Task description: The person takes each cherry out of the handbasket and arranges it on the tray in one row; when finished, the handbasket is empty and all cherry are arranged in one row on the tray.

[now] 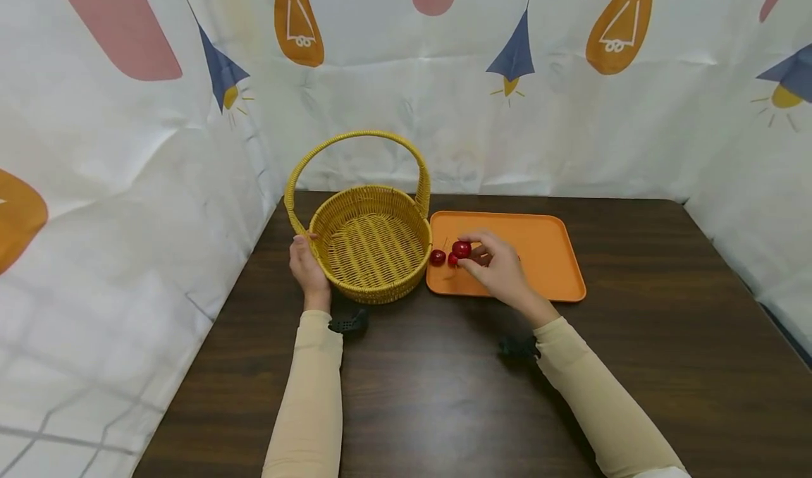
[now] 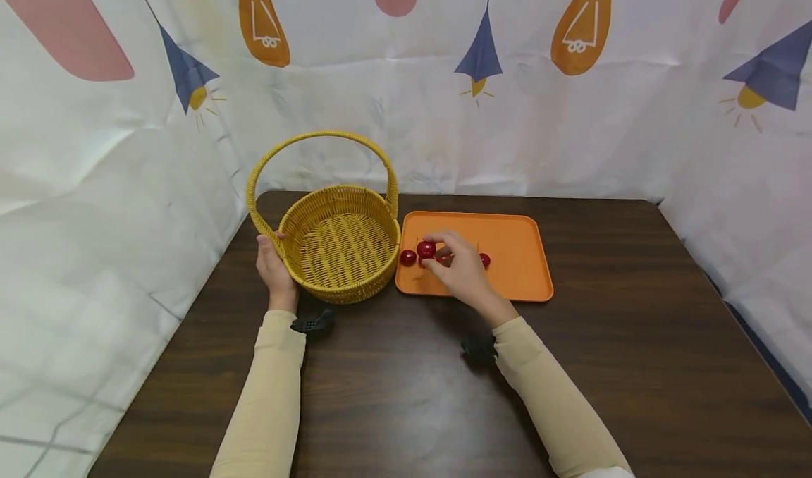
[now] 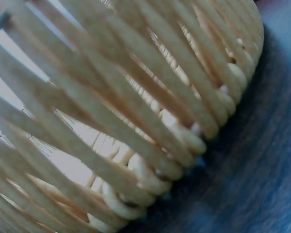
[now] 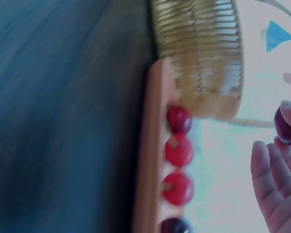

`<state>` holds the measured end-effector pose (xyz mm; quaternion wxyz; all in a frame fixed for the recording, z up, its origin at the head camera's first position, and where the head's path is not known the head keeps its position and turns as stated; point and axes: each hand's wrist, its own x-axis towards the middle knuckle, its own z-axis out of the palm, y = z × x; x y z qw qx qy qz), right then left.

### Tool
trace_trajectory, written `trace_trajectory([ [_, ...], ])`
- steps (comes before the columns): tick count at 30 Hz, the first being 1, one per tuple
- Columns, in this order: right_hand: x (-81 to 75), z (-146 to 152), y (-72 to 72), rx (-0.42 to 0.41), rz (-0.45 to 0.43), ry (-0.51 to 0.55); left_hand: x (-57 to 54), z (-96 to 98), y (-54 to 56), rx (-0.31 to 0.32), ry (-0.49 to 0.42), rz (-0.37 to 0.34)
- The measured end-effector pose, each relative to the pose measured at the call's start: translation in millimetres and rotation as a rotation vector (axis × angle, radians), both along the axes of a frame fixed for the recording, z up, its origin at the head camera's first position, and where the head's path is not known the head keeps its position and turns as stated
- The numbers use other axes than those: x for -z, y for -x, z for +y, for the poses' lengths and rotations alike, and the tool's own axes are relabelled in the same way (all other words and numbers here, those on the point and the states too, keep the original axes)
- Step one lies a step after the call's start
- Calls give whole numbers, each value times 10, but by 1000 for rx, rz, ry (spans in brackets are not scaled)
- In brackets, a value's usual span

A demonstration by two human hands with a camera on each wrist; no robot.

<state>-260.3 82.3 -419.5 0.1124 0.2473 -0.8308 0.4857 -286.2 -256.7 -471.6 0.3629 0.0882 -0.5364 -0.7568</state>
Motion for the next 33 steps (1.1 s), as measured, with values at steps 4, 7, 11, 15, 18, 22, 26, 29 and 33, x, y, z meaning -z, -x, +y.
trace_trajectory([
  [4,85,184,-8,14,0,-58,-3,-3,20,-14,0,-1],
  [7,132,267,-22,24,-42,-80,-5,-29,17,-24,14,-13],
  [11,138,434,-27,60,-94,-102,22,-3,18,-10,19,-37],
  [15,158,618,23,108,-90,-107,34,19,22,-15,9,-19],
  [18,185,751,82,148,-79,-105,24,19,25,-16,12,-9],
  [22,193,913,130,186,-89,-103,-4,11,24,-18,22,-21],
  [26,202,1073,143,225,-107,-125,-13,-2,23,-11,24,-27],
  [29,230,1184,147,255,-138,-166,-4,-13,23,-4,39,-29],
  [33,264,1300,133,270,-197,-218,4,-17,17,-1,54,-36],
])
